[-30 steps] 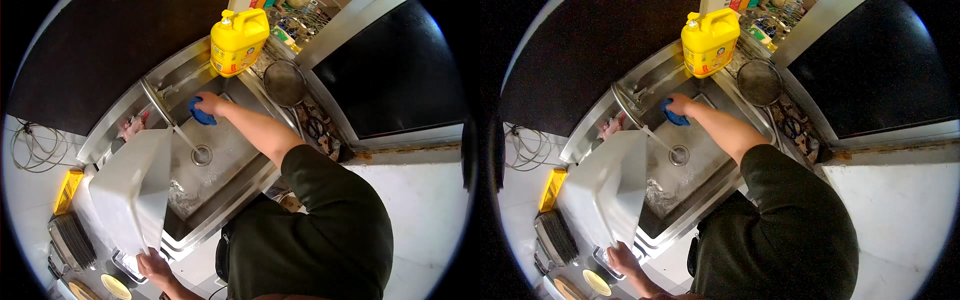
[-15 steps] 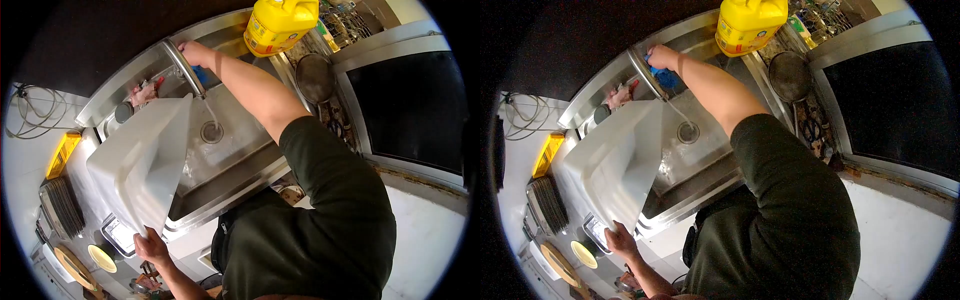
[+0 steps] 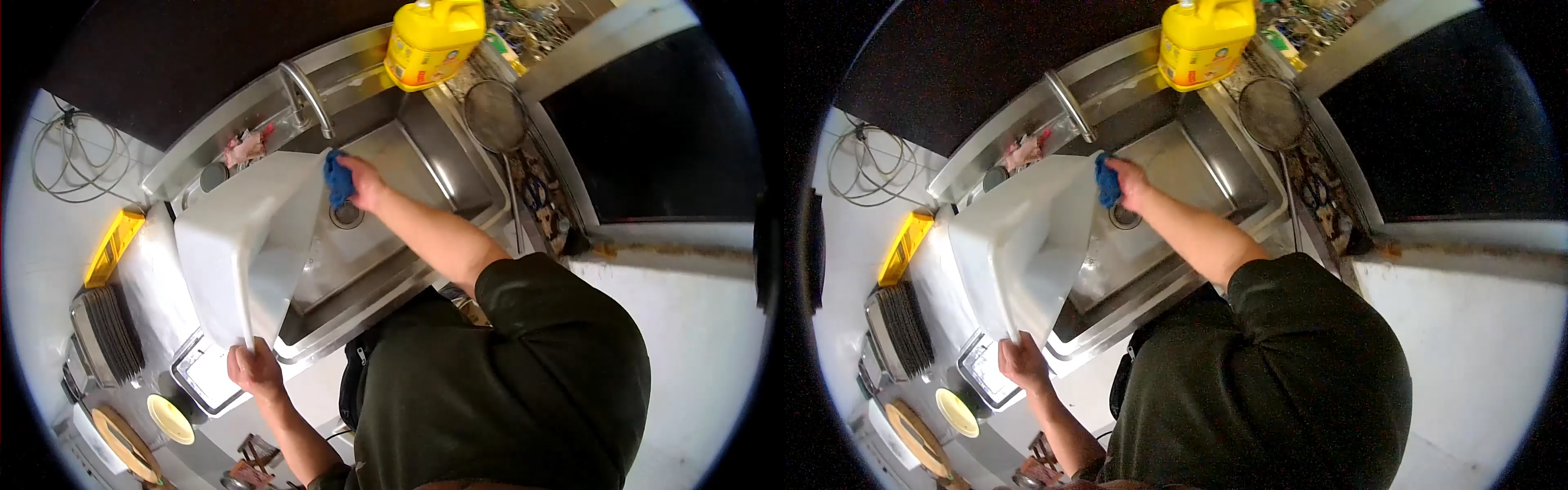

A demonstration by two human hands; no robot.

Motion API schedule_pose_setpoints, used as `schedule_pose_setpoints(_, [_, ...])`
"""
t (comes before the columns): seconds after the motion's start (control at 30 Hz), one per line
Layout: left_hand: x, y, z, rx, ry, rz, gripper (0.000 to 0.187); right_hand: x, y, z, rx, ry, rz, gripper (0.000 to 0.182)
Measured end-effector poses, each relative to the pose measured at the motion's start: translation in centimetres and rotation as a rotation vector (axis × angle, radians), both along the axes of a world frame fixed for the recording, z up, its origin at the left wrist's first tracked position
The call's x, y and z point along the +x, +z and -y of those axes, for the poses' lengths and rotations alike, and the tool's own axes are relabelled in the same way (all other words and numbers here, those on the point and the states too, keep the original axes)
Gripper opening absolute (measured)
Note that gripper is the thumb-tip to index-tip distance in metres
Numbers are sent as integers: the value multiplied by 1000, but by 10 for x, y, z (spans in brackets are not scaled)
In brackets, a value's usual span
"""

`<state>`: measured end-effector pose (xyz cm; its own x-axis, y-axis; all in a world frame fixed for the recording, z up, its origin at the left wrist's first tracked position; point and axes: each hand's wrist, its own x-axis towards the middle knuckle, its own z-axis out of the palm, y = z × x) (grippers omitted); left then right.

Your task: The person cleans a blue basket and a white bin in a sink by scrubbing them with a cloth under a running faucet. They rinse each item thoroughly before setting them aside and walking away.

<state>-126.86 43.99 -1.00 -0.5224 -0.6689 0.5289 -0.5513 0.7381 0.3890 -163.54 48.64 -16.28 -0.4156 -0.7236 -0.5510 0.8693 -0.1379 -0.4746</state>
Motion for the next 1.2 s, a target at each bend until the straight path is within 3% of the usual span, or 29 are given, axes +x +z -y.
schedule_pose_setpoints(0.1, [5,-10,0,105,72,-32,32,68,22,2,12,-36,59,23])
schedule_pose_setpoints(0.13, [7,-11,-1,120,78,-56,34,97,61,1,-3,-41,74,23])
schedule_pose_setpoints(0.23, [2,-13,0,147,125,-98,42,163,74,28,-177,19,122,26])
schedule_pose_setpoints(0.27, [1,-15,-1,168,125,-117,42,186,109,34,-142,15,172,25])
schedule_pose_setpoints(0.33, [-2,-13,0,205,129,-153,43,224,127,44,-255,35,145,31])
schedule_pose_setpoints(0.37, [-5,-5,-3,236,126,-151,44,242,145,46,-183,23,112,33])
schedule_pose_setpoints(0.4, [-8,0,-4,263,124,-180,44,259,142,51,-219,18,-78,34])
schedule_pose_setpoints(0.47, [-10,4,-5,314,130,-227,44,264,140,42,-82,246,-261,36])
schedule_pose_setpoints(0.53, [-6,11,-1,308,189,-79,44,262,107,40,-27,488,-1084,36])
schedule_pose_setpoints(0.67, [-15,21,-14,328,299,-87,47,269,85,24,-104,306,-1503,37])
schedule_pose_setpoints(0.8, [-22,12,-17,314,345,-126,45,241,114,13,-15,602,-1225,32])
schedule_pose_setpoints(0.83, [-23,14,-19,294,343,-114,45,237,122,17,48,627,-945,30])
schedule_pose_setpoints(0.93, [-23,11,-20,245,343,-80,44,228,143,33,-63,286,-410,29])
schedule_pose_setpoints(1.03, [-23,10,-27,249,369,-106,43,197,189,41,-293,121,89,26])
schedule_pose_setpoints(1.13, [-26,8,-36,284,403,-11,43,175,223,52,-381,-23,229,29])
schedule_pose_setpoints(1.2, [-34,11,-38,307,408,-14,42,181,215,63,-367,61,167,30])
